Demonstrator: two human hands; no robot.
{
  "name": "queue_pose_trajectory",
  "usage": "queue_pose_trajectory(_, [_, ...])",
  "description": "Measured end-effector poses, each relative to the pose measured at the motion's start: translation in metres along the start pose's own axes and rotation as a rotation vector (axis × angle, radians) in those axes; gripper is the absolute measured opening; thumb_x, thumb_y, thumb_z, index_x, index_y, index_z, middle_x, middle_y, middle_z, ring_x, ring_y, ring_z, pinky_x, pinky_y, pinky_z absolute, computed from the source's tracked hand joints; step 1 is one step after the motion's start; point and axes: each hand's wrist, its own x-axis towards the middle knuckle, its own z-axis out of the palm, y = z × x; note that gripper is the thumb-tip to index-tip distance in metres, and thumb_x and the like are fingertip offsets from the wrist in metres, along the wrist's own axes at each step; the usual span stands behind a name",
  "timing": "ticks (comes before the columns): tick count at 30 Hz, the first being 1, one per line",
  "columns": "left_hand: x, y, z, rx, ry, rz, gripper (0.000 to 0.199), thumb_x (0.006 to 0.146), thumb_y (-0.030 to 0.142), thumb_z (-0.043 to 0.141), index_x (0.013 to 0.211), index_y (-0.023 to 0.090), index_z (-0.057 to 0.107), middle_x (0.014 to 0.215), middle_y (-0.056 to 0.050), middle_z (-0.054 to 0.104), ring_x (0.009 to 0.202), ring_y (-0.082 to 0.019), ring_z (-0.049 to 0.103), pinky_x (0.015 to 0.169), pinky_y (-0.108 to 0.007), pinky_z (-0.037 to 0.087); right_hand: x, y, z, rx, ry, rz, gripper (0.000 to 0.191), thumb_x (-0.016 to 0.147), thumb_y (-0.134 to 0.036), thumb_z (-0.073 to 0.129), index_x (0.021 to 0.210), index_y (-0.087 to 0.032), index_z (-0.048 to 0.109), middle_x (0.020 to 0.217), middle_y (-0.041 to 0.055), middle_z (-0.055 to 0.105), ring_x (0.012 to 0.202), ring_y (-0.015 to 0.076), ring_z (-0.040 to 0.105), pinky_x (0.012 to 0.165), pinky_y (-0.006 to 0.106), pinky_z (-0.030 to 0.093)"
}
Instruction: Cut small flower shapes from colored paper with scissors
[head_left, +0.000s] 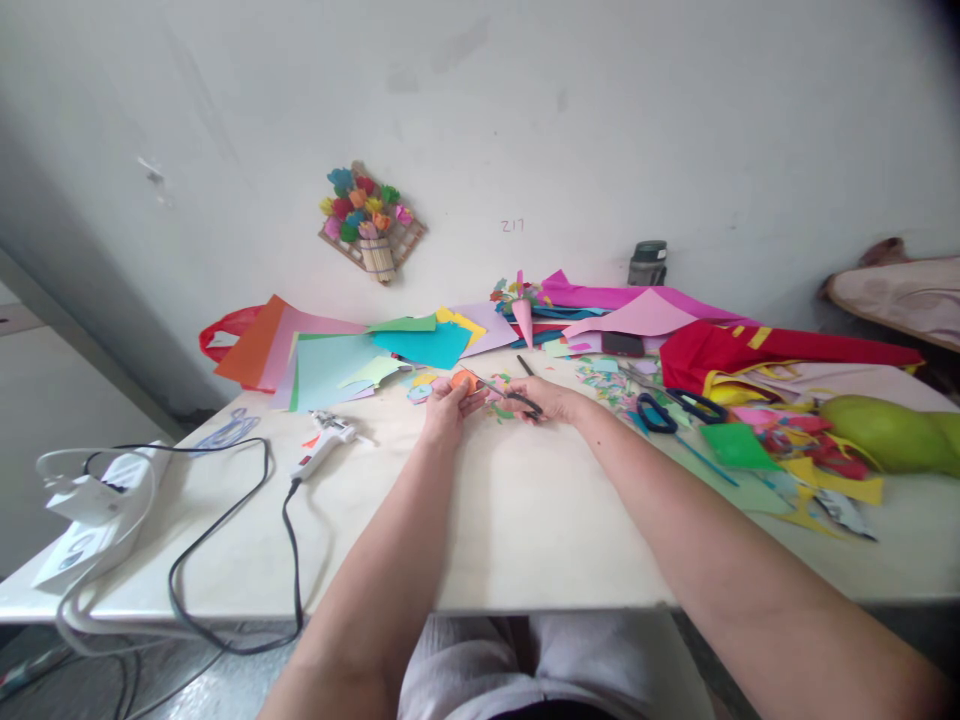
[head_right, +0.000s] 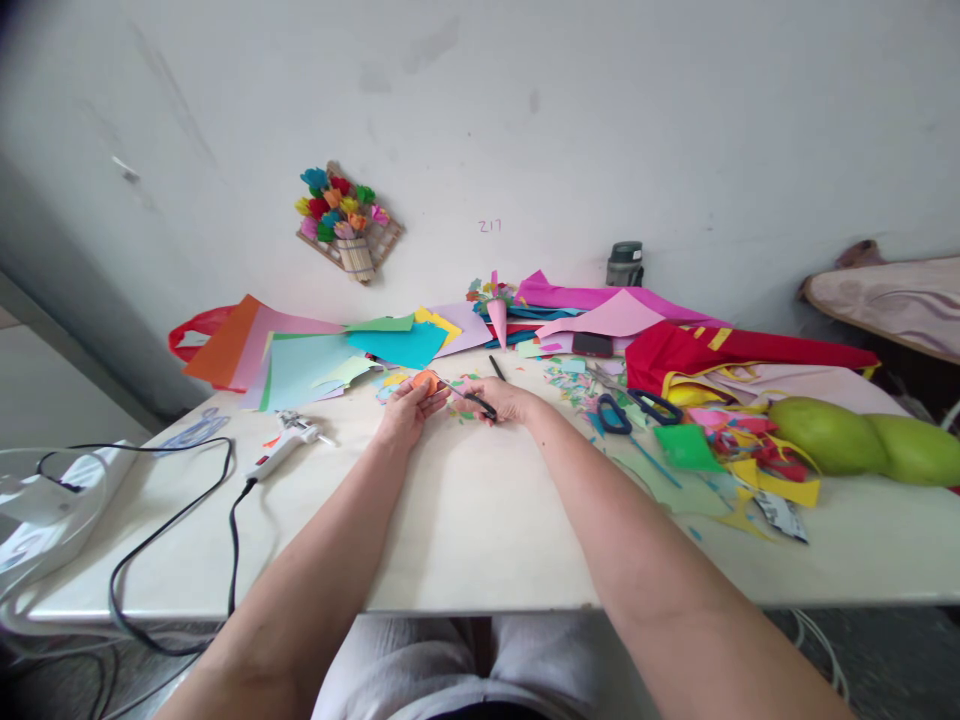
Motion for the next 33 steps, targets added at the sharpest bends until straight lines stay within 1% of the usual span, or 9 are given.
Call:
queue_pose_trajectory(6, [0.0, -0.001, 0.0, -0.002, -0.002, 0.003, 0.02, 0.066, 0.024, 0.072, 0.079, 0.013, 0.061, 0.072, -0.005, 0.069, 0.066, -0.018, 0.068, 0.062, -0.026, 0.054, 0.0, 0.0, 0.0, -0.012, 0.0, -0.005, 0.018, 0.077, -0.032, 0.058, 0.074, -0.016, 0.049, 0.038, -0.008, 0.041, 0.028, 0.0048, 0.033, 0.029, 0.016, 0.021])
queue_pose_trajectory(11, [0.0, 0.0, 0.001, 0.022, 0.001, 0.006, 0.022, 0.066, 0.026, 0.072, 0.081, 0.013, 0.061, 0.073, -0.005, 0.069, 0.067, -0.019, 0.068, 0.066, -0.029, 0.054, 0.0, 0.001, 0.0, 0.003, -0.002, -0.03, 0.02, 0.076, -0.032, 0.059, 0.073, -0.015, 0.049, 0.038, -0.0078, 0.042, 0.028, 0.0046, 0.034, 0.028, 0.016, 0.021])
queue_pose_trajectory(14, [-0.001, 0.0, 0.001, 0.017, -0.01, 0.012, 0.023, 0.065, 0.026, 0.072, 0.08, 0.013, 0.061, 0.073, -0.005, 0.069, 0.068, -0.019, 0.068, 0.065, -0.028, 0.054, 0.002, 0.002, 0.001, 0.019, -0.001, -0.027, 0.019, 0.075, -0.032, 0.059, 0.072, -0.016, 0.05, 0.037, -0.0081, 0.041, 0.028, 0.0046, 0.033, 0.028, 0.016, 0.021])
queue_pose_trajectory(21, [0.0, -0.001, -0.001, 0.03, 0.004, 0.013, 0.026, 0.064, 0.028, 0.073, 0.082, 0.013, 0.062, 0.075, -0.006, 0.069, 0.069, -0.02, 0.069, 0.067, -0.029, 0.054, 0.004, 0.004, 0.0, 0.027, -0.001, -0.042, 0.02, 0.07, -0.029, 0.065, 0.075, -0.016, 0.051, 0.037, -0.0083, 0.042, 0.028, 0.0055, 0.034, 0.028, 0.017, 0.023])
queue_pose_trajectory(26, [0.001, -0.001, -0.001, 0.03, 0.01, 0.009, 0.024, 0.065, 0.027, 0.073, 0.082, 0.013, 0.062, 0.075, -0.006, 0.069, 0.069, -0.02, 0.068, 0.067, -0.029, 0.054, 0.006, 0.008, -0.001, 0.012, 0.004, -0.044, 0.019, 0.072, -0.03, 0.064, 0.074, -0.016, 0.051, 0.038, -0.008, 0.042, 0.029, 0.0054, 0.035, 0.029, 0.017, 0.022])
queue_pose_trajectory(33, [0.001, -0.001, -0.001, 0.009, -0.008, 0.015, 0.024, 0.064, 0.027, 0.073, 0.081, 0.013, 0.062, 0.074, -0.005, 0.069, 0.068, -0.019, 0.068, 0.065, -0.028, 0.053, 0.014, 0.017, -0.004, 0.037, -0.01, -0.046, 0.021, 0.069, -0.03, 0.066, 0.076, -0.015, 0.052, 0.039, -0.0081, 0.044, 0.03, 0.0053, 0.035, 0.031, 0.016, 0.026])
